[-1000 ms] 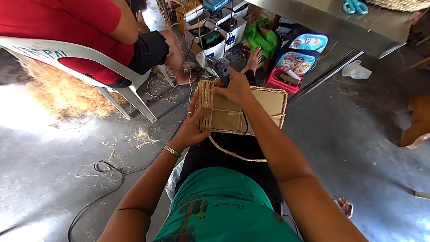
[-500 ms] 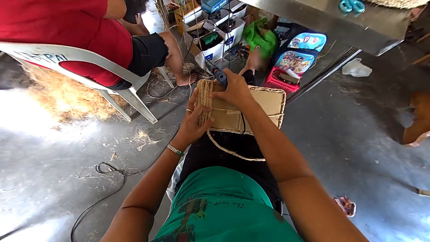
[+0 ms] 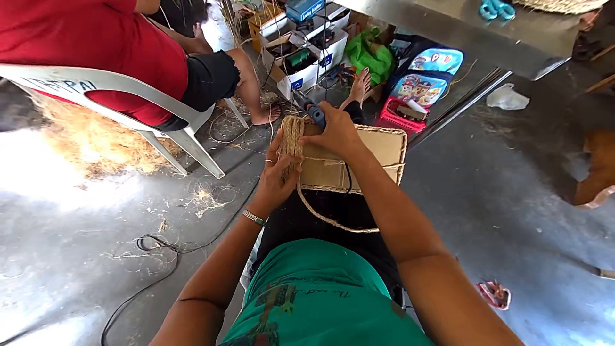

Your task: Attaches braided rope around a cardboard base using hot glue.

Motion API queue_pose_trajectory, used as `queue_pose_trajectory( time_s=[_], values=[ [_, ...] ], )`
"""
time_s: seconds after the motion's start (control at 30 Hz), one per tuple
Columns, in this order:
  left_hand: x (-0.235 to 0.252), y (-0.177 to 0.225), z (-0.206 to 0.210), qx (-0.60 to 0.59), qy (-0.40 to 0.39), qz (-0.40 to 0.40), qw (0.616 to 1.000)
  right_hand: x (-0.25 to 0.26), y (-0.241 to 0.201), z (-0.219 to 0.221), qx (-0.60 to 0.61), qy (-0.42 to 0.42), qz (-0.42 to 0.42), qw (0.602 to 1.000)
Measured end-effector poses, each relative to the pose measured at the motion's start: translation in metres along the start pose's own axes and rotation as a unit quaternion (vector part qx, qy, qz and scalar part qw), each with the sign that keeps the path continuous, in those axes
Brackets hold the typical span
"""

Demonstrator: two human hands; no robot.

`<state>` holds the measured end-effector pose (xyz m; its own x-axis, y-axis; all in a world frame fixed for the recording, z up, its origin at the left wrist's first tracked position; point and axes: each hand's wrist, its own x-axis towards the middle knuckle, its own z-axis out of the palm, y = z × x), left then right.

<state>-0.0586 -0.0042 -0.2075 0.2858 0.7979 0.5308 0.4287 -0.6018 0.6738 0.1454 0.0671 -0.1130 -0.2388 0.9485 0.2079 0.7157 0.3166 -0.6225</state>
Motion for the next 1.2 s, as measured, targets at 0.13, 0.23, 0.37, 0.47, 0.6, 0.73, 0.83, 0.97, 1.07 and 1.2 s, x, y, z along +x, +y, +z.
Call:
queue_pose_trajectory(
  time_s=[0.13,0.23,0.37,0.47,0.6,0.73,0.83,0.97,1.07,1.2],
  values=[
    [0.002,0.003,0.007,0.021,0.041,-0.002,0.999,0.0,0.0,-0.003,0.007,-0.004,0.003,1.0],
    [0.004,0.009,0.014,0.032,0.054,-0.004,0.998,0.0,0.006,-0.005,0.024,0.018,0.003,1.0],
    [0.006,0.014,0.016,0.071,0.047,-0.036,0.996,0.0,0.01,-0.002,0.036,0.044,0.0,0.998],
    [0.011,0.02,0.01,0.097,0.03,-0.073,0.992,0.001,0.012,-0.002,0.035,0.038,-0.009,0.999],
    [0.021,0.018,0.008,0.134,0.005,-0.087,0.987,0.003,0.011,-0.001,0.033,0.04,0.0,0.999],
    [0.027,0.022,0.006,0.18,-0.013,-0.094,0.979,0.005,0.007,-0.001,0.044,0.049,0.024,0.998],
    [0.03,0.026,0.004,0.194,-0.024,-0.089,0.977,0.005,0.005,0.0,0.046,0.057,0.035,0.997],
    [0.034,0.025,0.002,0.198,-0.036,-0.088,0.976,0.005,0.005,0.002,0.045,0.07,0.051,0.995],
    [0.034,0.025,0.003,0.198,-0.032,-0.086,0.976,0.005,0.006,0.004,0.046,0.08,0.046,0.995],
    [0.032,0.022,0.005,0.195,-0.022,-0.077,0.977,0.004,0.005,0.005,0.042,0.084,0.053,0.994]
  ],
)
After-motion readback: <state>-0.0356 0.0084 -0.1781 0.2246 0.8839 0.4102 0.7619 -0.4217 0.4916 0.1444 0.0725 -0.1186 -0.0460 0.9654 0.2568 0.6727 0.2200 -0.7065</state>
